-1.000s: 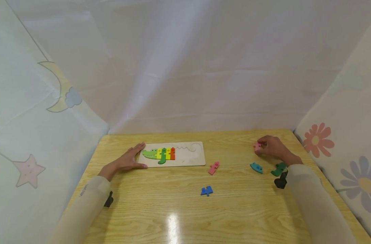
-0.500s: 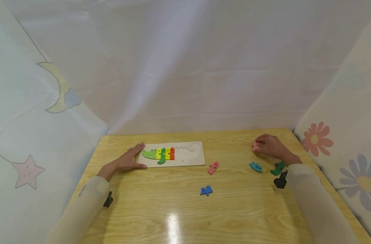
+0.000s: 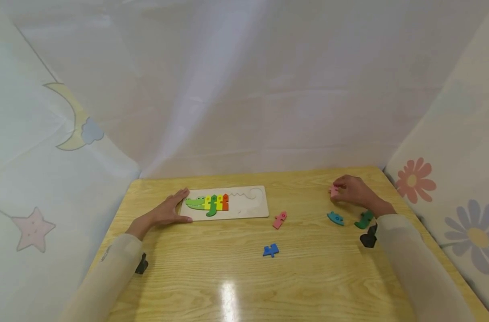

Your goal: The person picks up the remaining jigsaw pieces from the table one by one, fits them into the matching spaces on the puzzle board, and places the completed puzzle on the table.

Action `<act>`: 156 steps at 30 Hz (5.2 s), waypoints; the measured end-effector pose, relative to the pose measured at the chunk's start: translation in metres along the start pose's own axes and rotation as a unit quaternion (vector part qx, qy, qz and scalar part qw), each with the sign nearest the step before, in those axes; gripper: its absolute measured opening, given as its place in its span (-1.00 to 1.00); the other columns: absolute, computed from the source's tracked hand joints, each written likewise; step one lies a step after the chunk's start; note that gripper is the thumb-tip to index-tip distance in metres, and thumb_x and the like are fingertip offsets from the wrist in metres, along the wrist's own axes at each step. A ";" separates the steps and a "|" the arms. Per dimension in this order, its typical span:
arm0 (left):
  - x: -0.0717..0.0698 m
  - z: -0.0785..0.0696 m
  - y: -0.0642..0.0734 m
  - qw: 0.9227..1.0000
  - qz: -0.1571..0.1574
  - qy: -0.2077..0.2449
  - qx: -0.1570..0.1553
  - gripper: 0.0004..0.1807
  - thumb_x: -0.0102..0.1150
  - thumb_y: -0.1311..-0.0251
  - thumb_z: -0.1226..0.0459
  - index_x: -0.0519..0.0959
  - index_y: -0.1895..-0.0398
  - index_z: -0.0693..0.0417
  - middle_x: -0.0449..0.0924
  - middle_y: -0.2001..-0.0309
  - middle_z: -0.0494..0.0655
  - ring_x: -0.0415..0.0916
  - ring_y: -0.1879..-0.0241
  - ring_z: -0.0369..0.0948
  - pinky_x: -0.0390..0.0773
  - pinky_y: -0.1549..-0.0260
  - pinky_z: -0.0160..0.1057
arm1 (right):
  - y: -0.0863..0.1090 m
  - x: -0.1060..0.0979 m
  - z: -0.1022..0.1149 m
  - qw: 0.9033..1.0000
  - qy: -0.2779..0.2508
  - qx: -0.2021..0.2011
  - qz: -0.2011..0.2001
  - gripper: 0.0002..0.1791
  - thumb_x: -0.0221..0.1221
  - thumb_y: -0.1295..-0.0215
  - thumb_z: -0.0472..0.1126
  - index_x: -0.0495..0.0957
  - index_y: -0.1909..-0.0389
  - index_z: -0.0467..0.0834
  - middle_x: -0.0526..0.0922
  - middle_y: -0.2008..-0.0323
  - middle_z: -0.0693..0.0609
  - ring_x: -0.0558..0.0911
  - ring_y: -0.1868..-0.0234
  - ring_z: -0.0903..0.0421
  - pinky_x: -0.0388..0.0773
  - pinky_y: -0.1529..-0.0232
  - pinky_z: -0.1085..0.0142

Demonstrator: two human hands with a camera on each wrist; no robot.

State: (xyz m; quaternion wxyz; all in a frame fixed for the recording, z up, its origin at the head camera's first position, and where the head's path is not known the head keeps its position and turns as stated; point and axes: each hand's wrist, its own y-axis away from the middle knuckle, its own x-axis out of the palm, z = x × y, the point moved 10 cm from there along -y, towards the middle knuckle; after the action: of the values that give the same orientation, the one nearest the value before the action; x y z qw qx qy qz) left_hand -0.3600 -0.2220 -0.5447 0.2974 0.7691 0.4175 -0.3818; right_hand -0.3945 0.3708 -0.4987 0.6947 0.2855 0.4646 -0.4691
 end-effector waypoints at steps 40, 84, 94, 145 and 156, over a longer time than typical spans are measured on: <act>0.005 -0.004 0.000 1.000 0.019 0.006 0.005 0.34 0.47 -0.20 -0.21 -0.13 -0.71 0.33 -0.25 -0.72 0.27 -0.26 -0.70 0.18 -0.16 -0.63 0.25 | -0.014 -0.019 0.079 0.991 0.028 -0.121 -0.043 -0.43 0.56 -0.18 -0.27 0.66 -0.16 -0.44 0.67 -0.08 -0.30 0.68 -0.03 -0.28 0.69 0.05 -0.21; 0.006 0.001 -0.002 1.000 0.008 0.025 0.010 0.31 0.49 -0.20 -0.16 -0.12 -0.71 0.30 -0.25 -0.73 0.21 -0.28 -0.71 0.14 -0.26 -0.64 0.23 | -0.035 -0.003 0.138 0.986 0.004 -0.165 -0.037 -0.50 0.56 -0.16 -0.23 0.71 -0.09 -0.37 0.69 -0.06 -0.22 0.70 -0.03 -0.25 0.69 0.02 -0.18; 0.006 0.001 -0.002 1.000 0.006 0.029 0.008 0.31 0.50 -0.20 -0.16 -0.11 -0.71 0.29 -0.25 -0.73 0.21 -0.28 -0.71 0.13 -0.26 -0.64 0.24 | -0.039 0.003 0.154 0.980 -0.003 -0.195 -0.045 -0.51 0.56 -0.15 -0.22 0.72 -0.06 -0.38 0.69 -0.05 -0.23 0.71 -0.02 -0.23 0.70 0.02 -0.16; 0.006 0.002 0.000 0.999 -0.004 0.033 0.000 0.31 0.52 -0.18 -0.15 -0.09 -0.71 0.29 -0.22 -0.73 0.20 -0.25 -0.71 0.12 -0.25 -0.64 0.22 | -0.057 0.035 0.202 0.975 -0.036 -0.215 -0.043 -0.46 0.58 -0.13 -0.21 0.71 -0.09 -0.40 0.69 -0.07 -0.22 0.70 -0.05 -0.20 0.71 0.00 -0.15; 0.007 0.003 -0.001 1.000 -0.003 0.026 0.000 0.30 0.50 -0.19 -0.15 -0.09 -0.71 0.30 -0.22 -0.73 0.20 -0.25 -0.71 0.12 -0.24 -0.64 0.22 | -0.061 0.041 0.213 0.972 -0.043 -0.230 -0.039 -0.48 0.56 -0.14 -0.24 0.71 -0.08 -0.40 0.69 -0.05 -0.21 0.70 -0.04 -0.21 0.71 0.00 -0.16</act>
State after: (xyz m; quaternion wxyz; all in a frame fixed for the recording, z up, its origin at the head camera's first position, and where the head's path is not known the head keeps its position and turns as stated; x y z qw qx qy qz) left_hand -0.3591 -0.2211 -0.5523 0.2853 0.7774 0.4277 -0.3623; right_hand -0.3649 0.1536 -0.4478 0.7421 0.0794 0.5403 -0.3888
